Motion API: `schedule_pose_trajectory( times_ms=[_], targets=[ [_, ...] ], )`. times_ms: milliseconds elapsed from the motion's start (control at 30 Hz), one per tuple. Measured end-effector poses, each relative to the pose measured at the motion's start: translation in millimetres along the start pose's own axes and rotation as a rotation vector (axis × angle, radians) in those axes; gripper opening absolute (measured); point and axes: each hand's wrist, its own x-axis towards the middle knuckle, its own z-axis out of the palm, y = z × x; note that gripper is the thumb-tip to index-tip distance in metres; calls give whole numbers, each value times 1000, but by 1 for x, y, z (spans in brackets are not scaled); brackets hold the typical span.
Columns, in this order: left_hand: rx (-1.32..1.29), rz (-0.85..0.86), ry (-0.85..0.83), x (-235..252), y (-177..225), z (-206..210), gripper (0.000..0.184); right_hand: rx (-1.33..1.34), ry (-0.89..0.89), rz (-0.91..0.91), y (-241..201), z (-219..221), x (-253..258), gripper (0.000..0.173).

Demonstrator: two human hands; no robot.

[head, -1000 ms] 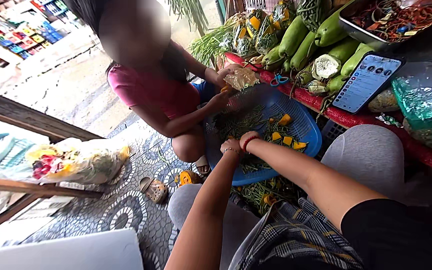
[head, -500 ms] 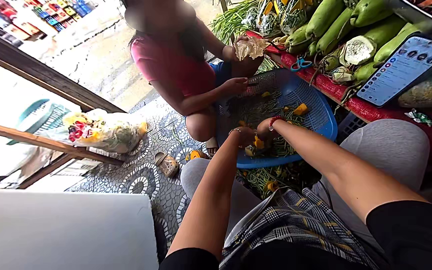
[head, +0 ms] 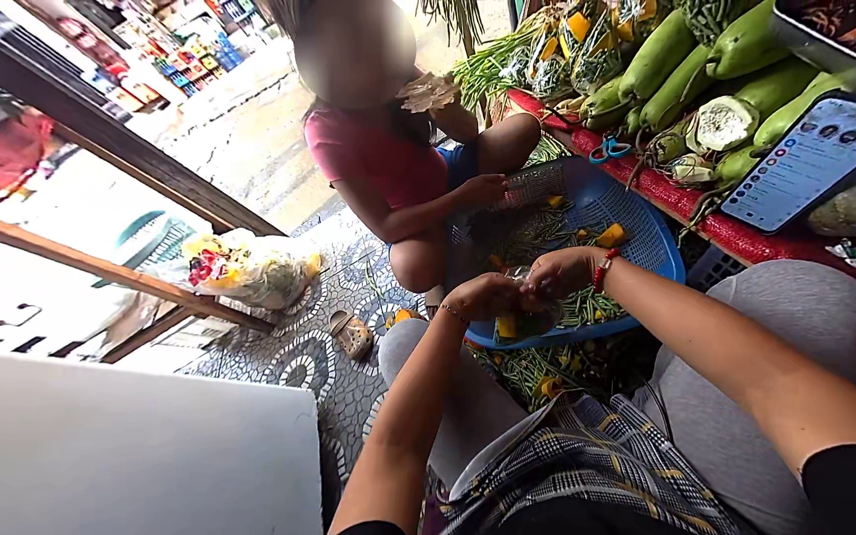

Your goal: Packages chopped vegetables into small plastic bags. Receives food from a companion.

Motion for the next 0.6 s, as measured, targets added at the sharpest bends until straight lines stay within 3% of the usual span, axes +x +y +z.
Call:
schedule_pose_trajectory(
  times_ms=[100, 167, 233, 333, 400, 467, 500, 600],
  targets=[
    [-319, 82, 142, 7, 7, 13, 33, 213, 276, -36, -4, -5, -3, 23],
    [-300, 222, 335, 6, 30, 36, 27, 117, 507, -116, -30, 6, -15, 20],
    [-159, 460, 424, -12, 51, 63, 25, 42, 636, -346, -53, 25, -40, 19],
    [33, 710, 313, -37, 61, 86, 28, 212, 538, -596, -60, 37, -70, 28],
    [82, 734, 243, -43, 58, 86, 34, 293, 374, -643, -52, 32, -76, 33],
    [190, 712, 237, -54, 55, 82, 31, 298, 269, -690, -40, 28, -80, 24],
    [262, 698, 253, -63, 57, 83, 25, 261, 270, -712, -35, 28, -85, 16],
    [490, 722, 211, -73, 66, 80, 30, -97, 401, -614, -53, 43, -97, 27]
  ],
)
